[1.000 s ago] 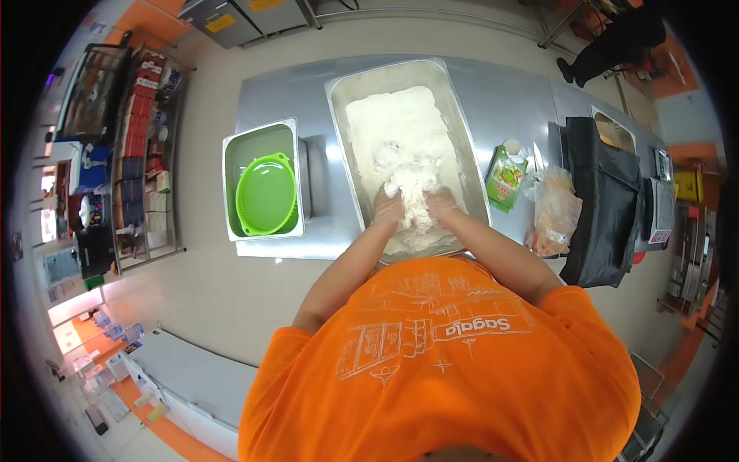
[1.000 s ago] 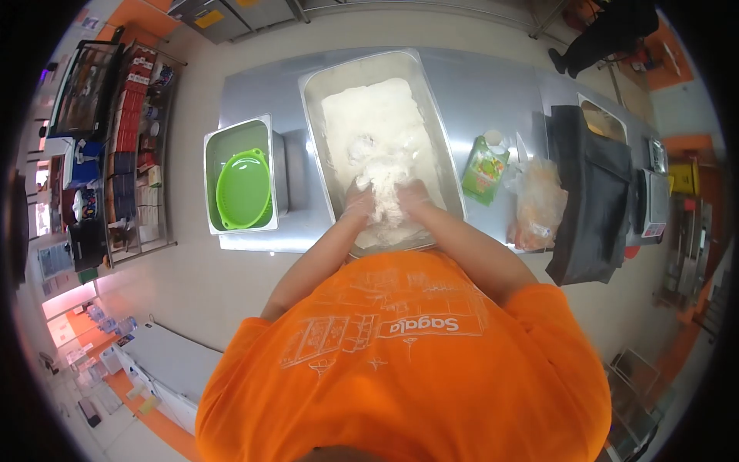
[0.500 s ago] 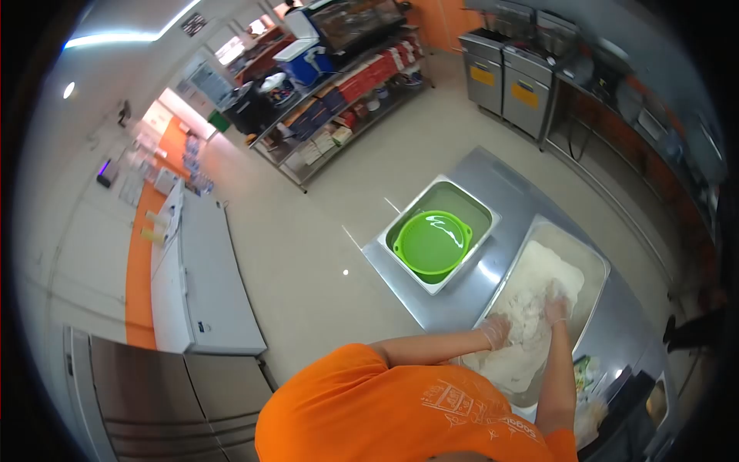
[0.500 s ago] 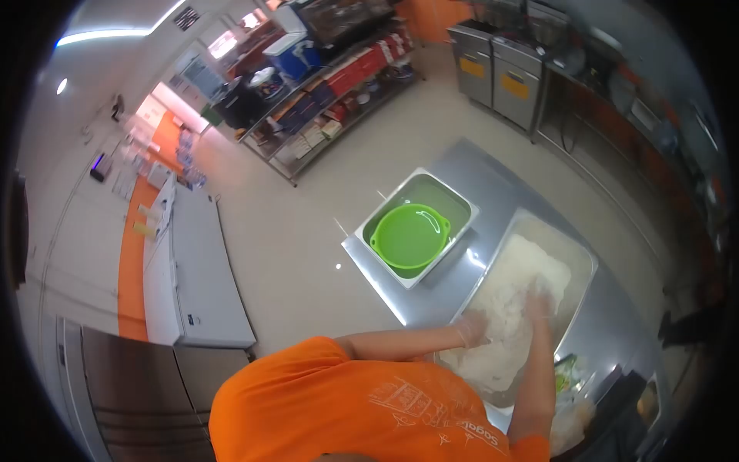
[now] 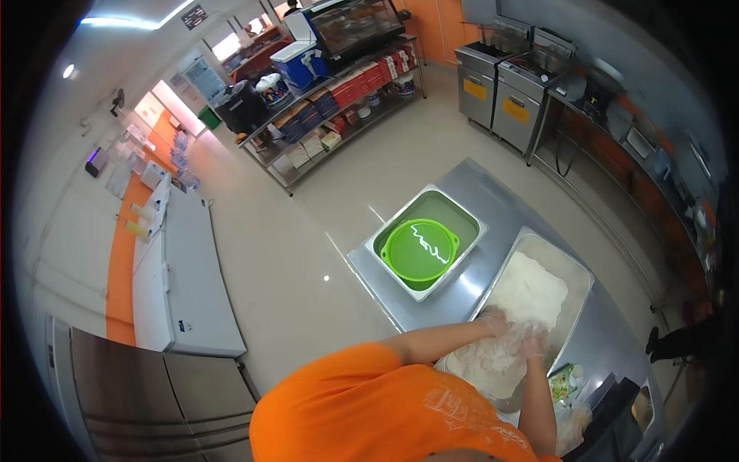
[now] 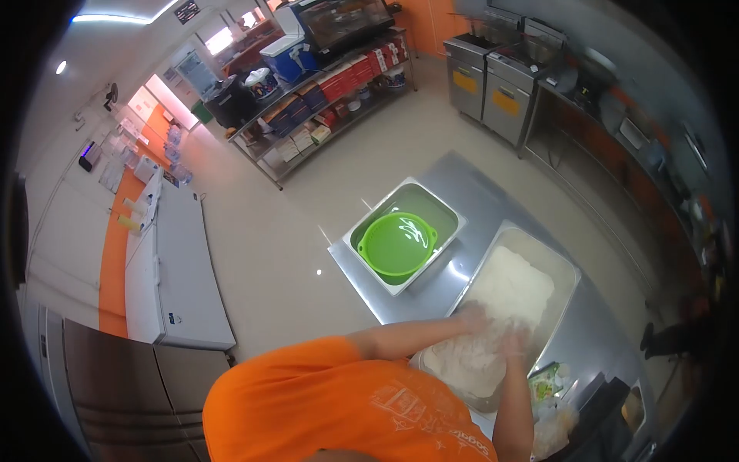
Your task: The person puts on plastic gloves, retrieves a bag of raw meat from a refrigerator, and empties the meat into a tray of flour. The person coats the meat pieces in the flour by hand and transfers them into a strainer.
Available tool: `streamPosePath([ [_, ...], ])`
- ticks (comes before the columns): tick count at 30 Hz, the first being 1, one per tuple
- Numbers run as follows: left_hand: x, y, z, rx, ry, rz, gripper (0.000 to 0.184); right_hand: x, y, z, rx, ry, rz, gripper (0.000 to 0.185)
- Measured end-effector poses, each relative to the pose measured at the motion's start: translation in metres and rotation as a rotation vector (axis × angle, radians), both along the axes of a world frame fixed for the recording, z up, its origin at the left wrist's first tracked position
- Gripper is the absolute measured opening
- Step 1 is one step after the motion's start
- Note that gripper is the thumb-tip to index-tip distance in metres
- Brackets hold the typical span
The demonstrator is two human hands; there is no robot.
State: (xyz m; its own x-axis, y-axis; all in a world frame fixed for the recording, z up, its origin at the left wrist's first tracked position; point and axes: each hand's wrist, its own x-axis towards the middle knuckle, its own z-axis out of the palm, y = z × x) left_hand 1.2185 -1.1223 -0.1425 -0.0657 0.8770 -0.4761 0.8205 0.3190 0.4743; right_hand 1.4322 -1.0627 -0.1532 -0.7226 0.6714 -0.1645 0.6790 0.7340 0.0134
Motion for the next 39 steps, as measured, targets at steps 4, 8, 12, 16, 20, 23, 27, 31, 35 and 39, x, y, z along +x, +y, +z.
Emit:
streamPosePath([
  [4,-0.003,-0.027,0.127,-0.36,-0.112,-0.189,0.081,0.01,-0.013,-0.011,-0.231,-0.011,-0.284,0.05],
  [8,0.012,-0.035,0.01,-0.289,-0.183,-0.114,0.082,0.013,-0.058,0.013,-0.437,-0.324,-0.252,0.047],
  [12,0.0,-0.07,0.067,-0.232,-0.314,-0.124,0.091,0.062,-0.098,-0.023,-0.818,0.019,-0.721,0.059],
  [16,0.036,-0.079,-0.046,-0.272,-0.387,0.23,0.081,0.069,-0.118,-0.13,-1.565,0.757,-1.241,0.078],
  [20,0.026,-0.105,0.061,-0.276,-0.748,0.662,0.09,-0.009,-0.135,-0.001,-1.986,1.138,-1.079,0.075],
  [23,0.023,-0.099,-0.006,-0.341,-0.861,0.747,0.088,-0.026,-0.13,-0.015,-1.618,1.193,-1.109,0.057],
  [27,0.013,-0.098,0.002,-0.064,-0.508,0.646,0.073,-0.039,-0.123,0.017,-0.978,0.77,-1.246,0.076],
  [31,0.016,-0.08,0.099,-0.02,-0.52,0.61,0.06,-0.005,-0.094,0.068,-0.852,0.529,-1.111,0.074],
  [35,0.0,-0.068,0.063,0.216,-0.243,0.335,0.067,-0.013,-0.08,0.131,-0.625,0.303,-0.971,0.079],
  [39,-0.011,-0.074,0.098,0.242,0.027,-0.019,0.072,-0.015,-0.06,0.118,-0.673,0.492,-0.821,0.079],
])
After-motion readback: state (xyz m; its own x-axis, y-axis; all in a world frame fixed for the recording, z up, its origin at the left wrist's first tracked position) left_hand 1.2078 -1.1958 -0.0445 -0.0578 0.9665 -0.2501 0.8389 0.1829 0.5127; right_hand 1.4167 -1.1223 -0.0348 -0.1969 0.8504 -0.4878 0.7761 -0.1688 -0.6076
